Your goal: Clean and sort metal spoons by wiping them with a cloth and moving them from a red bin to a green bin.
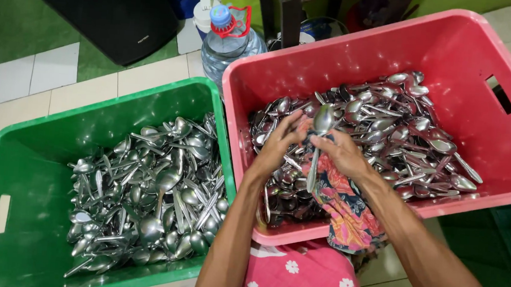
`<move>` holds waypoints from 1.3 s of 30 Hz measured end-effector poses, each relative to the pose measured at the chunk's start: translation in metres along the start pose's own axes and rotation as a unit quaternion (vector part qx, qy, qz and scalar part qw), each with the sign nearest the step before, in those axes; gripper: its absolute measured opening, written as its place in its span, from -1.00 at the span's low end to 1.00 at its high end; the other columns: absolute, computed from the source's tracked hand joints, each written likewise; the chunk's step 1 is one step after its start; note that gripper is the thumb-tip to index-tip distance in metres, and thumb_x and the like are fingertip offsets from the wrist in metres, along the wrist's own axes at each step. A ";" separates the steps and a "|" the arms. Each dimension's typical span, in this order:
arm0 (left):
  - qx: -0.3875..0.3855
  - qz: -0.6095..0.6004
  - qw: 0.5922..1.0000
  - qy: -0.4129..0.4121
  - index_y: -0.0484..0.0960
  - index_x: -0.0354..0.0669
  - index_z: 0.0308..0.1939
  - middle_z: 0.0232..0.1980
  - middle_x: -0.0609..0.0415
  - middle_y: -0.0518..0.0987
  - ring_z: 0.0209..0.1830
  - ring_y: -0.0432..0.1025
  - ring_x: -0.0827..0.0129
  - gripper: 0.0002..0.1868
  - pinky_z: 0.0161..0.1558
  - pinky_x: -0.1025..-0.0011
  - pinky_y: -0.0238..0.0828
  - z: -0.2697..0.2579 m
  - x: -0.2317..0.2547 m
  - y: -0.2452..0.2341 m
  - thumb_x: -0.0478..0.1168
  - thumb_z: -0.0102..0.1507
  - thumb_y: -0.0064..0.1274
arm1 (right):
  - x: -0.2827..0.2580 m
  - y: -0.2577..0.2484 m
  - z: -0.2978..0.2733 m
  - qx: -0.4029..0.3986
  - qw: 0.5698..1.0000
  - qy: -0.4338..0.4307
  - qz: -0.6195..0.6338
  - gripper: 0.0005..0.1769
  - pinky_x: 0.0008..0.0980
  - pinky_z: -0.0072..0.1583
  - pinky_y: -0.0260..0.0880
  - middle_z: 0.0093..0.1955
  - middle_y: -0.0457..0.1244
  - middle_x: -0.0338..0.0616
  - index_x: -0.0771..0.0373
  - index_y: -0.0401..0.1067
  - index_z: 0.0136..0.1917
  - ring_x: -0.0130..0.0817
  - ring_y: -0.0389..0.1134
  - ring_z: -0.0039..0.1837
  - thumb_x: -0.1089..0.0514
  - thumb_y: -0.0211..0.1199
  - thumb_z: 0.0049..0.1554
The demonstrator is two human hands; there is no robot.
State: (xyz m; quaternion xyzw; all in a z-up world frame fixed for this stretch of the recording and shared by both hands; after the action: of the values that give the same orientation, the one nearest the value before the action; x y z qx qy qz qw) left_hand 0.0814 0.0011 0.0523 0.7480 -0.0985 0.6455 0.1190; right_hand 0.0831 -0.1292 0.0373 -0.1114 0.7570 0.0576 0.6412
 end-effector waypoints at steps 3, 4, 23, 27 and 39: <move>0.029 0.000 0.999 0.046 0.50 -0.14 0.37 0.30 -0.13 0.53 0.39 0.32 0.14 -0.51 0.38 0.11 0.22 0.020 -0.041 -0.005 0.01 0.44 -0.04 | 0.091 0.004 0.025 -0.065 0.996 0.047 0.047 -0.76 -0.39 -0.34 0.49 -0.44 0.27 -0.13 0.31 0.44 -0.19 -0.36 0.42 -0.42 0.10 0.31 0.21; 0.030 -0.001 0.998 0.046 0.50 -0.14 0.37 0.30 -0.13 0.53 0.39 0.32 0.14 -0.51 0.38 0.11 0.22 0.019 -0.037 -0.005 0.01 0.44 -0.04 | 0.082 0.007 0.022 -0.065 0.996 0.048 0.047 -0.76 -0.39 -0.34 0.49 -0.44 0.27 -0.13 0.31 0.44 -0.19 -0.36 0.42 -0.42 0.10 0.31 0.21; 0.216 -0.185 0.958 -0.049 0.53 -0.26 0.14 -0.07 -0.09 0.45 -0.14 0.36 0.33 -0.47 -0.20 0.46 0.34 0.033 -0.078 -0.046 0.02 0.53 -0.50 | -0.029 -0.007 -0.016 0.203 0.942 -0.139 -0.228 -0.63 -0.10 0.00 0.36 -0.03 0.26 0.18 0.33 0.34 0.32 -0.01 0.39 -0.06 0.06 -0.03 0.39; 0.161 -0.231 0.959 -0.036 0.51 -0.22 0.31 0.36 -0.28 0.43 0.46 0.25 0.00 -0.49 0.45 -0.24 -0.15 0.021 -0.050 0.011 0.06 0.51 -0.28 | 0.009 0.008 0.000 0.194 0.818 -0.334 -0.426 -0.48 -0.04 0.10 0.36 0.06 0.15 0.08 0.29 0.41 0.38 0.08 0.31 0.10 0.32 0.25 0.13; 0.165 -0.232 0.958 0.044 0.48 -0.21 0.12 -0.02 -0.23 0.60 0.04 0.55 -0.02 -0.60 0.26 -0.19 0.30 0.042 -0.073 -0.038 -0.06 0.54 -0.44 | -0.014 0.045 -0.024 0.000 0.855 -0.314 -0.413 -0.56 -0.32 -0.14 0.42 -0.05 0.20 -0.05 0.02 0.56 0.20 -0.25 0.28 -0.18 0.23 0.00 0.15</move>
State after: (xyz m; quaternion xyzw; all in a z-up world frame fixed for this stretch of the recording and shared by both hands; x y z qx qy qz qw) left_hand 0.1216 0.0243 -0.0278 0.7306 0.1909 0.6393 0.1452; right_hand 0.0514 -0.0898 0.0526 -0.3902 0.3997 -0.1806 0.8095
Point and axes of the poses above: each hand's wrist, its own z-axis towards the middle knuckle, its own y-axis out of the palm, x = y × z, the point moved 9 cm from there along z, towards the middle knuckle
